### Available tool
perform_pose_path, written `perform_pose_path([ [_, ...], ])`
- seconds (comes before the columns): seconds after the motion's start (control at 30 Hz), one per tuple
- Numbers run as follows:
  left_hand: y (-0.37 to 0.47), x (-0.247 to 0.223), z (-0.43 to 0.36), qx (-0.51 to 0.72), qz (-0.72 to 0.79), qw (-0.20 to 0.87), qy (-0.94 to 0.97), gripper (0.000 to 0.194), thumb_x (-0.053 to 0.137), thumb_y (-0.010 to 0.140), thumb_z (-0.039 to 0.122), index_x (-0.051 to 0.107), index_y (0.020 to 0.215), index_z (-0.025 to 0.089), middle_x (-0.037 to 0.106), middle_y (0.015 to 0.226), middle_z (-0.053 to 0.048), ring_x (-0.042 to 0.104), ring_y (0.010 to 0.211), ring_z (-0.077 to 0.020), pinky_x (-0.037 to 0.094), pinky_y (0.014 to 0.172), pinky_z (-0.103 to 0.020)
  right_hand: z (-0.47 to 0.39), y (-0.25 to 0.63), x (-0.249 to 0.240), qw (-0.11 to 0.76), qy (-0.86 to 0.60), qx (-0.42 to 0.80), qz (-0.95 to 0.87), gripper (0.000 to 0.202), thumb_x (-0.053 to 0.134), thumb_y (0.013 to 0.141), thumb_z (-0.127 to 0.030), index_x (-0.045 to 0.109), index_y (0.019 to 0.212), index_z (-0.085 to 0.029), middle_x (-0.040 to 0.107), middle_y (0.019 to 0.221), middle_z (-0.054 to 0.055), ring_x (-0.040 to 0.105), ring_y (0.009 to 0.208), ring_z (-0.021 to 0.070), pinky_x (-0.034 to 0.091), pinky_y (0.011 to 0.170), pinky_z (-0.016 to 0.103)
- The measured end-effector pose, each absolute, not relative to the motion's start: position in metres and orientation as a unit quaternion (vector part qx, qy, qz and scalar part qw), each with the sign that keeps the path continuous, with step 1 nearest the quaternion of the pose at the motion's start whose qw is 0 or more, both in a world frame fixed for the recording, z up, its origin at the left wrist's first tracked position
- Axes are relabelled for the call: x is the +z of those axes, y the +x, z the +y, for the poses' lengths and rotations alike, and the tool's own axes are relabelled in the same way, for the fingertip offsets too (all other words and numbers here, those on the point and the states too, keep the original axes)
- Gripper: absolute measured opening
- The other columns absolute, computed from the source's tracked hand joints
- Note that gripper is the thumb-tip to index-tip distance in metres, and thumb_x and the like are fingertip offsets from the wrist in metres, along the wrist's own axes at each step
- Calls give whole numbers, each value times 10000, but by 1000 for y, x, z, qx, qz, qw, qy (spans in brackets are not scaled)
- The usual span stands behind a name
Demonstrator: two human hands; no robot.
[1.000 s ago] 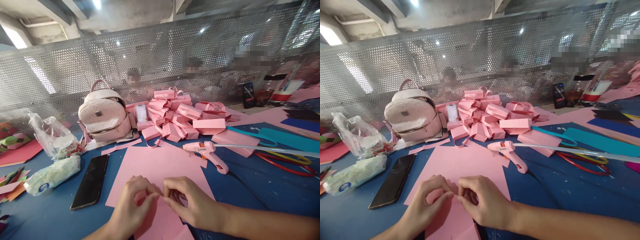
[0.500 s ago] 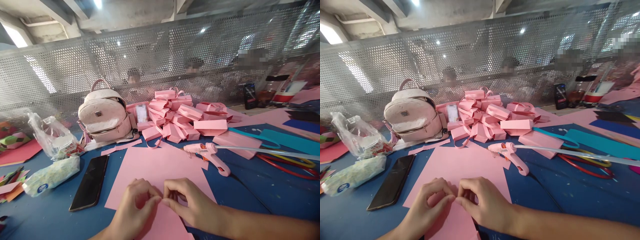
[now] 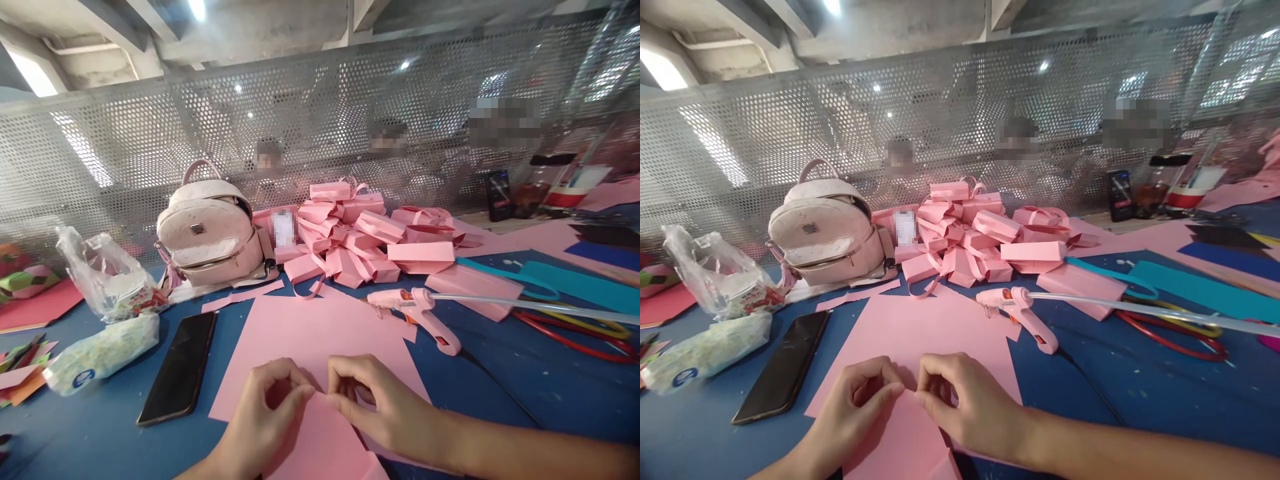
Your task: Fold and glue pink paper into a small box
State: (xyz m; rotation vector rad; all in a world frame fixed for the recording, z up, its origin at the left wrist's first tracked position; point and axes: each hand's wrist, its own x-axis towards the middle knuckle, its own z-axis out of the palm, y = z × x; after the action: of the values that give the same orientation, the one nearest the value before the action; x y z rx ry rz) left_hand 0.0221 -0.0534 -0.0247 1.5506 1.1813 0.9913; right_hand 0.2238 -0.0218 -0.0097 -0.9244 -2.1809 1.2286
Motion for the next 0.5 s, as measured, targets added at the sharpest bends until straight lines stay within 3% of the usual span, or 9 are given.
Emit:
perform_pose_path([
  [0.13, 22, -25, -53, 394, 476, 457, 639, 260, 627, 893, 335, 648, 710, 152, 701, 750, -61, 595, 728, -176, 417, 672, -258, -22, 226, -11, 229, -325, 437, -807, 161, 512, 864, -180, 448, 718, -201, 442, 634, -55, 413, 581, 105, 327, 543, 226],
  [0.5, 24, -27, -51, 368, 471, 467, 651, 202, 616, 904, 277, 717, 780, 154, 740, 822, -62, 661, 799, -195, 475, 733, -264, -22, 224, -14, 215, -335, 394, -829, 122, 521, 876, -172, 480, 767, -207, 499, 657, -52, 444, 589, 112, 321, 551, 231],
])
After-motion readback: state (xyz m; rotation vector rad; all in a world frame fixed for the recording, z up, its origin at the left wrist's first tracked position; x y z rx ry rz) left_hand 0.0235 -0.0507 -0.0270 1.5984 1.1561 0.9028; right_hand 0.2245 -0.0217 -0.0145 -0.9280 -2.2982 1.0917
